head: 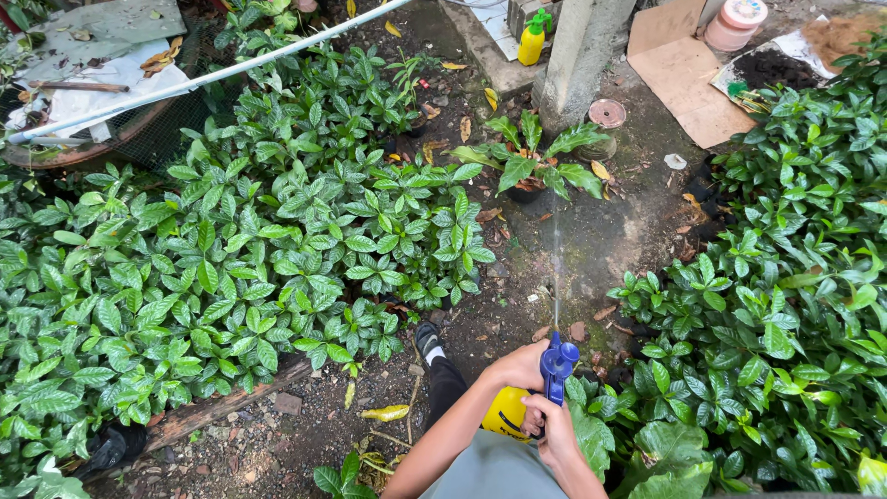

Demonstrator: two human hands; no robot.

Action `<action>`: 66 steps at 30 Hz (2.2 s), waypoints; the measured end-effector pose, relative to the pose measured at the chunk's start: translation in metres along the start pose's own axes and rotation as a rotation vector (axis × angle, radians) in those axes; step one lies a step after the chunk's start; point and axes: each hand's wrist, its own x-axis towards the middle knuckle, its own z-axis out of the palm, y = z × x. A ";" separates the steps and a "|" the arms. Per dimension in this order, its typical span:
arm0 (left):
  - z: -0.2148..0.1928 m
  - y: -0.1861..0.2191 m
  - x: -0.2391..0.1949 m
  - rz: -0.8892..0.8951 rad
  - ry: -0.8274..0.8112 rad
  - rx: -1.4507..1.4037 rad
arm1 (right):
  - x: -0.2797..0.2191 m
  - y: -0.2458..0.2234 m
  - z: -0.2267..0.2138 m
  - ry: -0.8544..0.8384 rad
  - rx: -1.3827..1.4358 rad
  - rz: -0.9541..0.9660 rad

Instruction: The person uses a yellow handheld pressure sprayer to mist water onto various potted plants and ground cover in a garden area. They move between different plant clusters, directing the spray nozzle at foliage and soil surfaces throughout the clip.

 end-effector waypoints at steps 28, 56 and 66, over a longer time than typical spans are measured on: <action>-0.060 0.034 -0.109 0.022 0.158 -0.146 | -0.024 0.049 0.078 0.007 -0.011 0.030; -0.039 -0.049 -0.174 0.327 0.009 -0.159 | -0.116 -0.027 0.210 0.124 -1.622 -0.595; -0.059 -0.012 -0.200 0.221 -0.014 -0.055 | -0.145 -0.081 0.216 0.311 -1.533 -0.777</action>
